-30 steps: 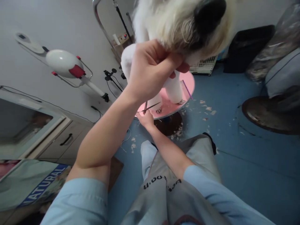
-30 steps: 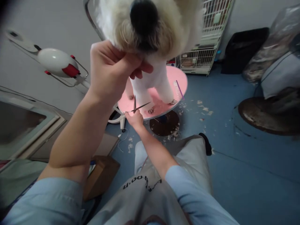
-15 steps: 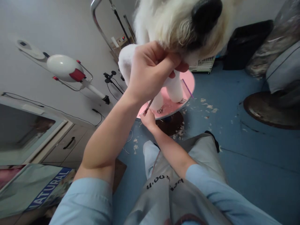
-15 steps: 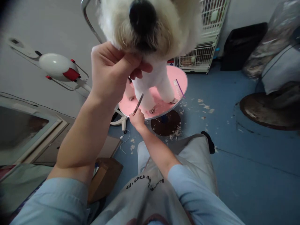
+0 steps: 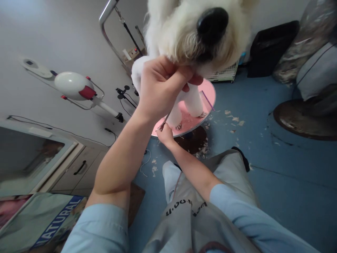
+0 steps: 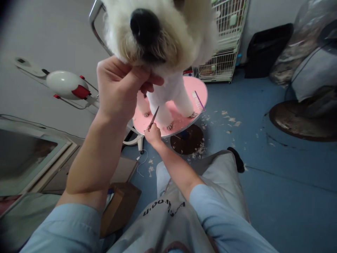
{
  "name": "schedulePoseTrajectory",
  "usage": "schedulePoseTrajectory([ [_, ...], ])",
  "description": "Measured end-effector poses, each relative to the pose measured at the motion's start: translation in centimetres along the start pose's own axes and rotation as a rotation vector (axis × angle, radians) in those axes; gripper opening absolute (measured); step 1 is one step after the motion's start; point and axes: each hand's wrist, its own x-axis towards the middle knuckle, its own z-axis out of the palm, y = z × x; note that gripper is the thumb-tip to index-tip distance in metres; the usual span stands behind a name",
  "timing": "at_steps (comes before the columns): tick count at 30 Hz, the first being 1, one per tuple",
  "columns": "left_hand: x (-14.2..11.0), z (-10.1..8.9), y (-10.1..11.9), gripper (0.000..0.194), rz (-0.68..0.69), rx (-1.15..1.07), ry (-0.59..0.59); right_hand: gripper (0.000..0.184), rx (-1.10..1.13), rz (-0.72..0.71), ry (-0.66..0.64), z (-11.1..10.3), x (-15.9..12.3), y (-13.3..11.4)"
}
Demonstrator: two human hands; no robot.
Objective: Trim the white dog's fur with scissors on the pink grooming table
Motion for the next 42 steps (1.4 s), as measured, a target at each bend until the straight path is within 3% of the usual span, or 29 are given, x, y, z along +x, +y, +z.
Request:
schedulePoseTrajectory([
  [4,-0.1,0.1,0.1,0.020,-0.007,-0.041,0.007,0.025,0.048,0.040,0.012,0.8,-0.4,1.2],
  [10,-0.2,0.1,-0.3,0.018,-0.003,-0.019,0.016,0.015,0.073,0.066,0.020,1.6,-1.5,3.0],
  [13,-0.2,0.0,-0.6,0.018,0.010,-0.050,-0.003,0.024,0.092,0.126,0.010,1.8,-1.2,3.3],
  [18,-0.4,0.2,-0.3,0.016,-0.040,0.035,0.035,0.014,0.100,0.108,0.078,2.5,-0.4,3.6],
  [24,-0.6,0.6,0.1,0.020,0.001,-0.024,0.015,0.024,0.170,0.197,0.074,3.3,0.3,3.9],
  [31,-0.4,0.5,-0.3,0.019,0.025,-0.064,0.004,0.017,0.140,0.149,0.088,3.9,-0.2,5.1],
  [34,-0.5,0.5,-0.3,0.017,0.015,-0.019,0.038,0.013,0.061,0.081,0.066,3.4,-0.8,4.8],
  [38,-0.8,0.6,0.0,0.017,-0.048,0.029,0.048,0.034,-0.099,0.024,0.077,1.8,-0.4,3.4],
  [42,-0.8,0.6,-0.2,0.016,-0.041,0.008,0.039,0.021,-0.257,0.035,0.055,0.3,0.3,2.7],
])
